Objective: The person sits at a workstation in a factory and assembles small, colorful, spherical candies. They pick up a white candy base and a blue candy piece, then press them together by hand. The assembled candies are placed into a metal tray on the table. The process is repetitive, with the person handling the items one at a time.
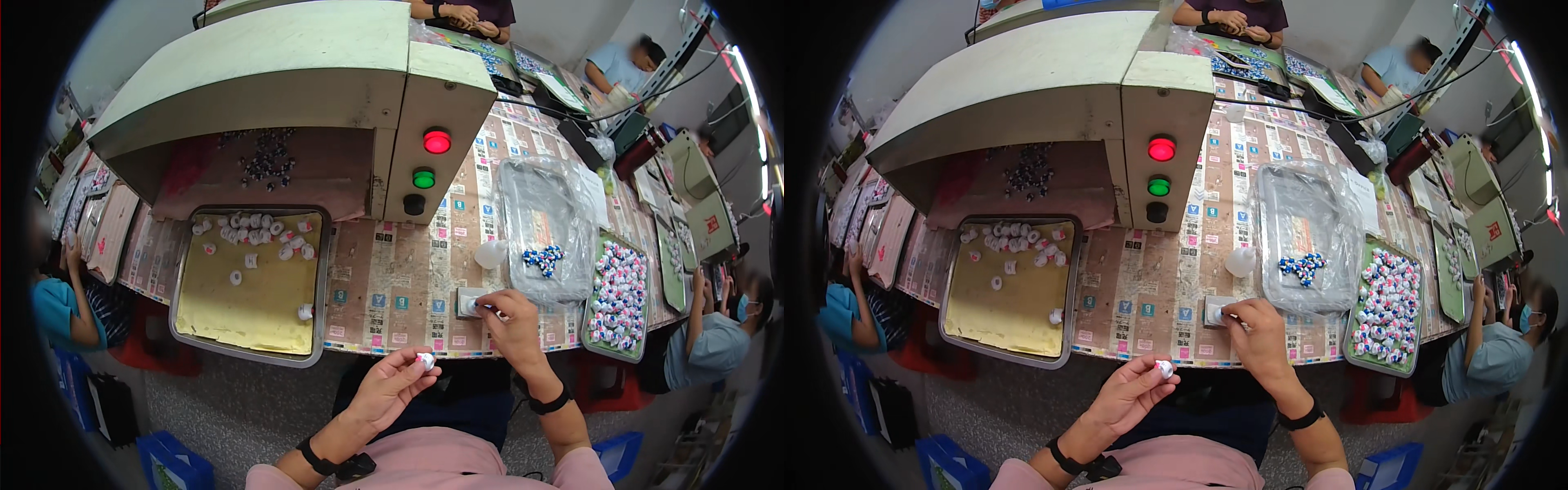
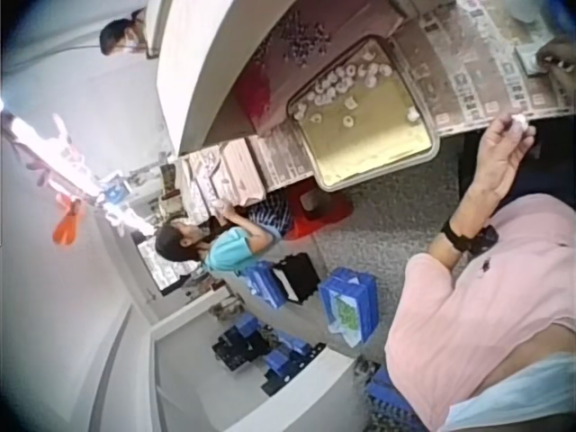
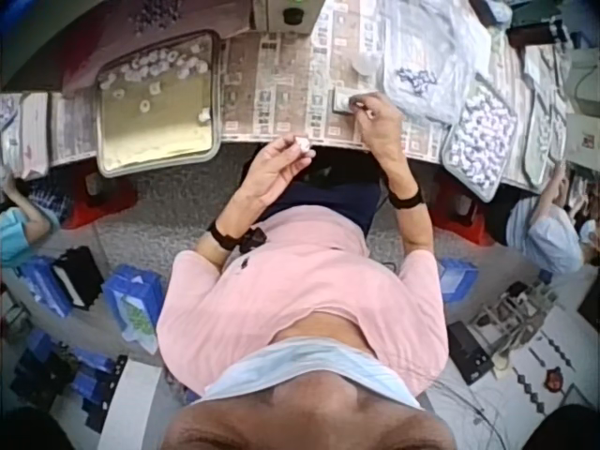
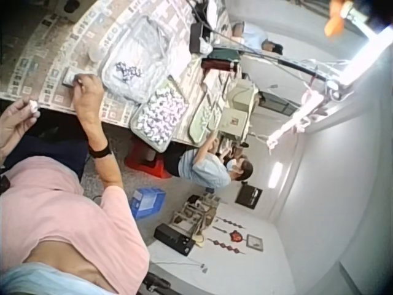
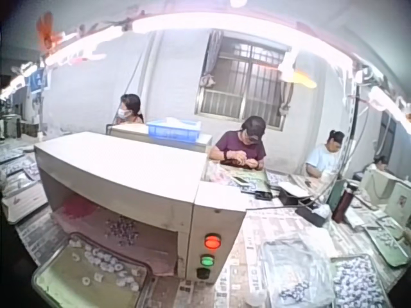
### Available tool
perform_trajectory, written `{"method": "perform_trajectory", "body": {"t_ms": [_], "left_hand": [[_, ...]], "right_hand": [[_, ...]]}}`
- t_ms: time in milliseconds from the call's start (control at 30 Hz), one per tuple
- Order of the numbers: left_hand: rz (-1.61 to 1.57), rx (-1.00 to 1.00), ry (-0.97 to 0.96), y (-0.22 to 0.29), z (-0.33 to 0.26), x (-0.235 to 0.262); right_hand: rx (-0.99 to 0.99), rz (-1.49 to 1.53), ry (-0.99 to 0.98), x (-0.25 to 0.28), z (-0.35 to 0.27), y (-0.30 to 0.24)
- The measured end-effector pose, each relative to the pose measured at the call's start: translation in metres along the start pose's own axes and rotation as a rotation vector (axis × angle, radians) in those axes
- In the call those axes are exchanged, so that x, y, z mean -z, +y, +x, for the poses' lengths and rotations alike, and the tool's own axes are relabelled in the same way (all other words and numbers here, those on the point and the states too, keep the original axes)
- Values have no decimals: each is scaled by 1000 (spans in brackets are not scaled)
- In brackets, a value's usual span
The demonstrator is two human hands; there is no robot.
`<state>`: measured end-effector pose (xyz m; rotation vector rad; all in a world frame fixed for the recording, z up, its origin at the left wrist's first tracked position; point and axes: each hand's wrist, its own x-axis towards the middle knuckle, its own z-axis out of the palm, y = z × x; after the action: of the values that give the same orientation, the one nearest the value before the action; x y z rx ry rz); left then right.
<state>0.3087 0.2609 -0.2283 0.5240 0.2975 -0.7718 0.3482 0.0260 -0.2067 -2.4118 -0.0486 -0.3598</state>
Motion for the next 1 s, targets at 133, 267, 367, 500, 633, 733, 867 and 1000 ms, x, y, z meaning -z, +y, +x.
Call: {"method": "perform_trajectory", "body": {"t_ms": [133, 267, 367, 500, 633, 733, 867, 1000], "left_hand": [[23, -4, 3, -1, 2, -5], [65, -6, -9, -4, 6, -5], [74, -2, -17, -7, 10, -8], [74, 14, -19, -8, 11, -15], [46, 18, -30, -11, 10, -14], [85, 6, -8, -14, 9, -11], [182, -61, 4, -18, 9, -7], [310, -118, 55, -18, 8, -16]], "right_hand": [[-103, 154, -4, 7, -7, -13], [-250, 372, -93, 19, -26, -44], [-291, 548, -142, 20, -43, -55], [-283, 619, -147, 15, -56, -52], [-290, 614, -177, 16, -58, -53], [-291, 649, -183, 14, -60, -53], [-188, 604, -146, 9, -65, -50], [-130, 617, -133, 11, -64, -45]]}}
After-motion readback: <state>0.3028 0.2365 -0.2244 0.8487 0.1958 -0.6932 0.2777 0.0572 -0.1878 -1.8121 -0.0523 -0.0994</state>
